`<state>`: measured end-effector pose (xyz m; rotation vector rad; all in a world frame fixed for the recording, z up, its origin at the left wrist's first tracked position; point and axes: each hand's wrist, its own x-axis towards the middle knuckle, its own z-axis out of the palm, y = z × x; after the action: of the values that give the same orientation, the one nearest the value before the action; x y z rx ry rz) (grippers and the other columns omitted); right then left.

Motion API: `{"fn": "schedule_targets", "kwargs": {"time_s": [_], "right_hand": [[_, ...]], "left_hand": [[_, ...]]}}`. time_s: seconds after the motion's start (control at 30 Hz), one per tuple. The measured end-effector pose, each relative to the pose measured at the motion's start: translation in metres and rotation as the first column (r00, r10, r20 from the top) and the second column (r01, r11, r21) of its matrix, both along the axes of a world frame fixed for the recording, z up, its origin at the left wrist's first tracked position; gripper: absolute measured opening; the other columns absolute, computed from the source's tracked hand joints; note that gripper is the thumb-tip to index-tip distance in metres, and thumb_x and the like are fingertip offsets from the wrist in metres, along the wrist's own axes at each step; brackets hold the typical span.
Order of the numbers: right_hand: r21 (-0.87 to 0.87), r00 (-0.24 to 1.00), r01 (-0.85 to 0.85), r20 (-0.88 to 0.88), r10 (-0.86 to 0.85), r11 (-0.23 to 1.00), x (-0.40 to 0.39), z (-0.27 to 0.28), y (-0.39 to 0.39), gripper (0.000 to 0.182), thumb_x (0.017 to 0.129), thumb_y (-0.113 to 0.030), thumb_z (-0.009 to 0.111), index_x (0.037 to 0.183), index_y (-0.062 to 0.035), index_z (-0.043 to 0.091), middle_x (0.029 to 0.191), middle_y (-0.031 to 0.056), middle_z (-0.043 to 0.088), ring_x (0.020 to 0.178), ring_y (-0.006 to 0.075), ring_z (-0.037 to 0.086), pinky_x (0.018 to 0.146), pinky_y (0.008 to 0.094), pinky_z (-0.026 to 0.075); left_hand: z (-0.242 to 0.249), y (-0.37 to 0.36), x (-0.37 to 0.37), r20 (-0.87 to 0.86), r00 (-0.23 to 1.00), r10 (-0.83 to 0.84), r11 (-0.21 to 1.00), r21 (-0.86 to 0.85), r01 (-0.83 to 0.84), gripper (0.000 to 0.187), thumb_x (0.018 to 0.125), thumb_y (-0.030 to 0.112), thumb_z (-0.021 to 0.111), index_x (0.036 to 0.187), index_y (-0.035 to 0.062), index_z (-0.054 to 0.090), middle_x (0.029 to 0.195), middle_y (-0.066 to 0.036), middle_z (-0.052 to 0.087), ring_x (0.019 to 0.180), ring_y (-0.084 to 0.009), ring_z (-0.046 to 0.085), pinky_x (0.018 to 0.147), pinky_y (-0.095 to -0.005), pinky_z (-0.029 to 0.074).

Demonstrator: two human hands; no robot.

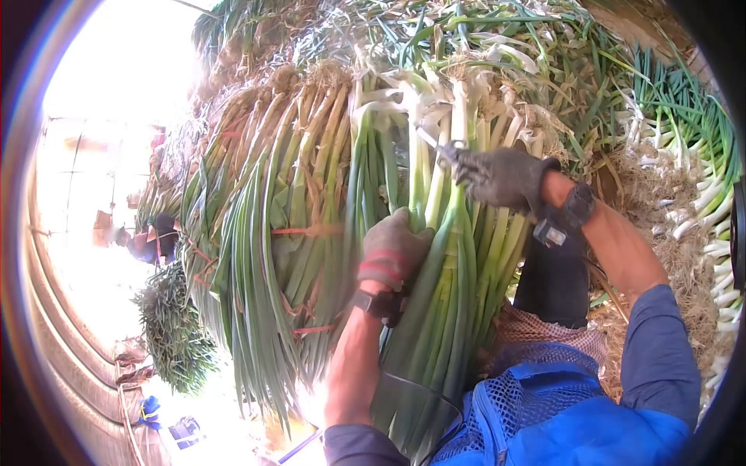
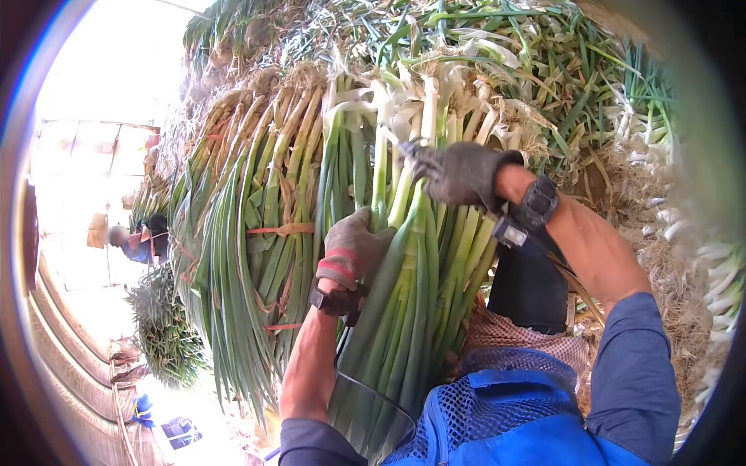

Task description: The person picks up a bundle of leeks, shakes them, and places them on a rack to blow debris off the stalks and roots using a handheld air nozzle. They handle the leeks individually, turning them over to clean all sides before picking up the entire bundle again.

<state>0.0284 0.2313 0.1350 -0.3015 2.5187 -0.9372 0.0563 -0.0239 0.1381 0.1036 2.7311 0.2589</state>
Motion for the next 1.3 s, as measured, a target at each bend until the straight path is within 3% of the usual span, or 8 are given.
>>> {"fn": "schedule_targets", "kwargs": {"time_s": [0.33, 0.4, 0.47, 0.6, 0.93, 1.0, 1.07, 1.3], "right_hand": [[0.013, 0.97, -0.123, -0.21, 0.123, 0.992, -0.033, 0.001, 0.001, 0.066, 0.09, -0.034, 0.069, 0.149, -0.0093, 0.053, 0.114, 0.0242, 0.072, 0.094, 0.0432, 0.072, 0.082, 0.0473, 0.059], [-0.06, 0.958, -0.118, -0.271, 0.097, 0.991, -0.035, -0.018, 0.003, 0.066, 0.09, -0.032, 0.069, 0.15, -0.0098, 0.052, 0.109, 0.0247, 0.073, 0.092, 0.0414, 0.073, 0.081, 0.0461, 0.058], [-0.172, 0.954, -0.173, -0.274, 0.121, 0.97, -0.028, -0.026, -0.001, 0.067, 0.091, -0.031, 0.07, 0.151, -0.0102, 0.051, 0.106, 0.0242, 0.073, 0.092, 0.0395, 0.073, 0.081, 0.0441, 0.058], [-0.109, 0.974, -0.157, -0.179, 0.136, 0.982, -0.033, -0.014, -0.02, 0.071, 0.092, -0.032, 0.07, 0.156, -0.0107, 0.047, 0.108, 0.0217, 0.075, 0.094, 0.0355, 0.074, 0.087, 0.0379, 0.058], [-0.121, 0.994, -0.106, -0.028, 0.104, 0.987, -0.048, -0.035, -0.036, 0.069, 0.093, -0.027, 0.067, 0.157, -0.0103, 0.045, 0.112, 0.0184, 0.074, 0.091, 0.0267, 0.073, 0.087, 0.0355, 0.056], [-0.194, 0.993, -0.11, 0.018, 0.116, 0.975, -0.046, -0.041, -0.03, 0.07, 0.093, -0.026, 0.067, 0.158, -0.0112, 0.045, 0.107, 0.0172, 0.074, 0.085, 0.022, 0.071, 0.084, 0.0344, 0.056], [-0.205, 0.992, -0.102, 0.056, 0.116, 0.973, -0.046, -0.022, -0.025, 0.071, 0.092, -0.026, 0.069, 0.157, -0.0116, 0.046, 0.106, 0.0168, 0.074, 0.084, 0.0213, 0.071, 0.083, 0.0349, 0.056], [-0.167, 0.98, -0.191, 0.027, 0.198, 0.967, -0.075, -0.047, -0.032, 0.073, 0.089, -0.034, 0.069, 0.156, -0.0135, 0.048, 0.105, 0.0207, 0.074, 0.088, 0.0301, 0.073, 0.085, 0.0385, 0.056]], "left_hand": [[0.024, 0.024, 0.004, -0.037, 0.899, -0.437, 0.854, 0.296, 0.428, 0.069, 0.077, 0.042, 0.086, 0.134, 0.0081, 0.068, 0.122, -0.018, 0.072, 0.112, -0.0324, 0.069, 0.098, -0.0413, 0.054], [-0.023, -0.009, -0.032, 0.174, 0.983, 0.056, 0.758, 0.634, -0.155, 0.05, 0.086, 0.028, 0.085, 0.127, 0.0023, 0.072, 0.12, -0.015, 0.072, 0.109, -0.0203, 0.067, 0.099, -0.0335, 0.052], [-0.004, -0.025, -0.06, -0.312, 0.943, 0.117, 0.962, 0.272, -0.029, 0.053, 0.091, 0.035, 0.08, 0.129, -0.0008, 0.069, 0.125, -0.021, 0.071, 0.118, -0.0307, 0.069, 0.102, -0.0404, 0.053], [-0.017, -0.039, -0.092, -0.217, 0.963, 0.162, 0.977, -0.102, -0.187, 0.065, 0.086, 0.044, 0.08, 0.133, 0.0024, 0.065, 0.123, -0.026, 0.07, 0.117, -0.0409, 0.067, 0.1, -0.0463, 0.053], [-0.024, -0.062, -0.116, 0.071, 0.98, 0.186, 0.982, -0.047, -0.183, 0.025, 0.081, 0.023, 0.072, 0.09, 0.0017, 0.08, 0.088, -0.024, 0.076, 0.086, -0.0386, 0.075, 0.082, -0.0434, 0.06], [-0.026, -0.083, -0.087, 0.173, 0.968, -0.18, 0.976, -0.09, 0.197, 0.023, 0.082, 0.022, 0.074, 0.09, 0.0015, 0.08, 0.086, -0.023, 0.076, 0.08, -0.0341, 0.076, 0.079, -0.0411, 0.059], [-0.008, -0.08, -0.052, 0.392, 0.919, 0.045, 0.997, 0.046, -0.068, 0.022, 0.084, 0.022, 0.077, 0.091, 0.0009, 0.08, 0.084, -0.022, 0.076, 0.076, -0.0293, 0.075, 0.077, -0.0389, 0.058], [0.045, -0.077, -0.041, 0.383, 0.914, -0.138, 0.98, -0.078, 0.181, 0.033, 0.089, 0.033, 0.077, 0.106, 0.0038, 0.079, 0.092, -0.018, 0.077, 0.084, -0.0279, 0.075, 0.081, -0.0388, 0.057]]}}
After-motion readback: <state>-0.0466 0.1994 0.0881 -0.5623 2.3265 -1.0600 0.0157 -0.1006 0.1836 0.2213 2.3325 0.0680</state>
